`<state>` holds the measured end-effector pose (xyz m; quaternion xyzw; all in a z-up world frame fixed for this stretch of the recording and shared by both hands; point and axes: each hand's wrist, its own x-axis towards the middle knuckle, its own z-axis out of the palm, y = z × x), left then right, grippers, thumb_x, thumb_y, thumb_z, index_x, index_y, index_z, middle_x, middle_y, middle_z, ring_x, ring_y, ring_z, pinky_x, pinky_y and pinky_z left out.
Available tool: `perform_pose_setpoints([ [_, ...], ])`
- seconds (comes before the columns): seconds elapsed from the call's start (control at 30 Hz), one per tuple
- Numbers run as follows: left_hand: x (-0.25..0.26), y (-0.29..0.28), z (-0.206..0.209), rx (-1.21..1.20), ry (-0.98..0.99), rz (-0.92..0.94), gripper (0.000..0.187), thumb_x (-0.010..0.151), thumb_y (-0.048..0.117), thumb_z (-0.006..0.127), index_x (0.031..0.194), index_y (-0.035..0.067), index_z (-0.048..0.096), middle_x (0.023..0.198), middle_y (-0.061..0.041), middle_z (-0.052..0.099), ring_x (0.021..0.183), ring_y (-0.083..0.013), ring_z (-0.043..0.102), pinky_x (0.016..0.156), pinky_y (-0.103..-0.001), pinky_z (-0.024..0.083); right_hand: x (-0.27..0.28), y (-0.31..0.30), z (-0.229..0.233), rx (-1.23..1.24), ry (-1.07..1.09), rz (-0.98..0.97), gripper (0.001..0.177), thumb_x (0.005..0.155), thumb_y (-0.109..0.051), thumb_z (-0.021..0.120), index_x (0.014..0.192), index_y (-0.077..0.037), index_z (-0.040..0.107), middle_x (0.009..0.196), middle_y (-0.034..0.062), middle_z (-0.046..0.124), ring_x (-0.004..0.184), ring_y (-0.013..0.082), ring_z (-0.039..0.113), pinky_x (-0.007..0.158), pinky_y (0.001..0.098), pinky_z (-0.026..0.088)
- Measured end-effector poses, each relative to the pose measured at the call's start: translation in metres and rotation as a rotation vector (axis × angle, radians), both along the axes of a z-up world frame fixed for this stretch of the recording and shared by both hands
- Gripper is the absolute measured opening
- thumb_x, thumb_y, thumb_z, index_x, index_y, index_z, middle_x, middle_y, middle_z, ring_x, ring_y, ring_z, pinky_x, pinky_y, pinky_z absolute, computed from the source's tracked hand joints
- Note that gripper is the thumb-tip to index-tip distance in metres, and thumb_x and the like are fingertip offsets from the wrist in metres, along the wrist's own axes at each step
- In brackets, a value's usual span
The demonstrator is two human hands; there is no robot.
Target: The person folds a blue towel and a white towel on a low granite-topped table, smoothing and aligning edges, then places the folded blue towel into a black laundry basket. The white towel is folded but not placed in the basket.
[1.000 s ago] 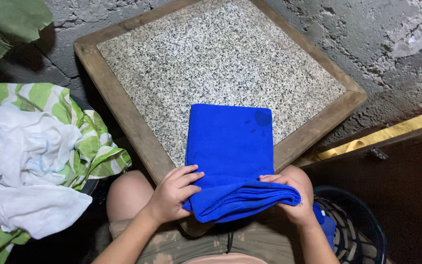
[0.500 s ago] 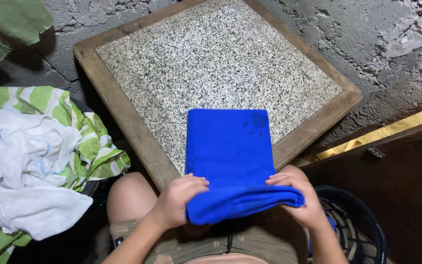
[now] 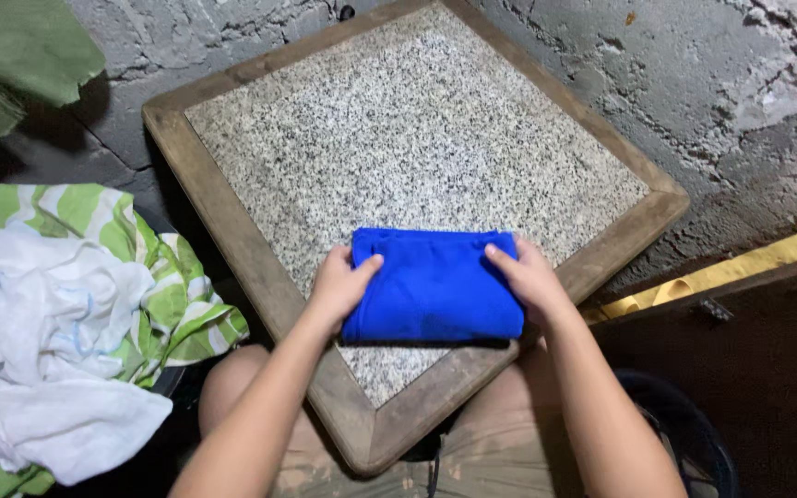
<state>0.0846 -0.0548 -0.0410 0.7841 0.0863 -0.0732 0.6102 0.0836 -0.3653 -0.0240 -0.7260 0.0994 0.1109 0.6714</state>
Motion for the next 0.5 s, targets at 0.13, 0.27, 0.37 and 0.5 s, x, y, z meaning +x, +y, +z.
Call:
perform_pose_setpoints([
  [0.13,-0.016,-0.004,-0.003,0.259,-0.308,-0.008,0.089,0.074,0.037,0.094,0.132,-0.010,0.047,0.108,-0.026,0.067,0.098,-0.0327,0.066,0.081,-0.041,0.053,-0.009,-0.009,-0.012,0.118,-0.003,-0.013,0.038,0.093,-0.015,0.067,0.127,-0.001,0.057,0.109,0.0090,0.073,0.093,0.0156,0.069,0.083,0.0351,0.058],
  [0.27,-0.022,-0.009,0.010,0.279,-0.166,-0.028,0.074,0.073,0.031,0.086,0.130,-0.001,0.051,0.102,-0.020,0.073,0.086,-0.0333,0.071,0.078,-0.042,0.056,-0.004,-0.009,-0.014,0.001,-0.190,0.046,0.044,0.092,-0.007,0.069,0.133,0.000,0.054,0.115,0.0082,0.070,0.101,0.0140,0.067,0.090,0.0315,0.056],
  [0.37,-0.016,-0.008,0.016,0.075,-0.219,-0.012,0.054,0.078,0.025,0.078,0.122,0.001,0.057,0.100,-0.017,0.076,0.089,-0.0323,0.075,0.079,-0.041,0.058,0.007,-0.009,-0.012,-0.132,-0.328,0.073,0.044,0.092,-0.005,0.069,0.132,0.001,0.054,0.115,0.0102,0.072,0.102,0.0151,0.068,0.090,0.0315,0.057],
  [0.5,0.000,-0.004,0.002,0.152,-0.300,0.016,0.044,0.082,0.022,0.075,0.117,0.001,0.058,0.099,-0.020,0.075,0.093,-0.0347,0.075,0.080,-0.043,0.057,0.021,-0.006,-0.017,-0.306,-0.346,0.012,0.042,0.089,-0.013,0.074,0.126,0.001,0.060,0.109,0.0111,0.073,0.095,0.0150,0.069,0.085,0.0315,0.057],
])
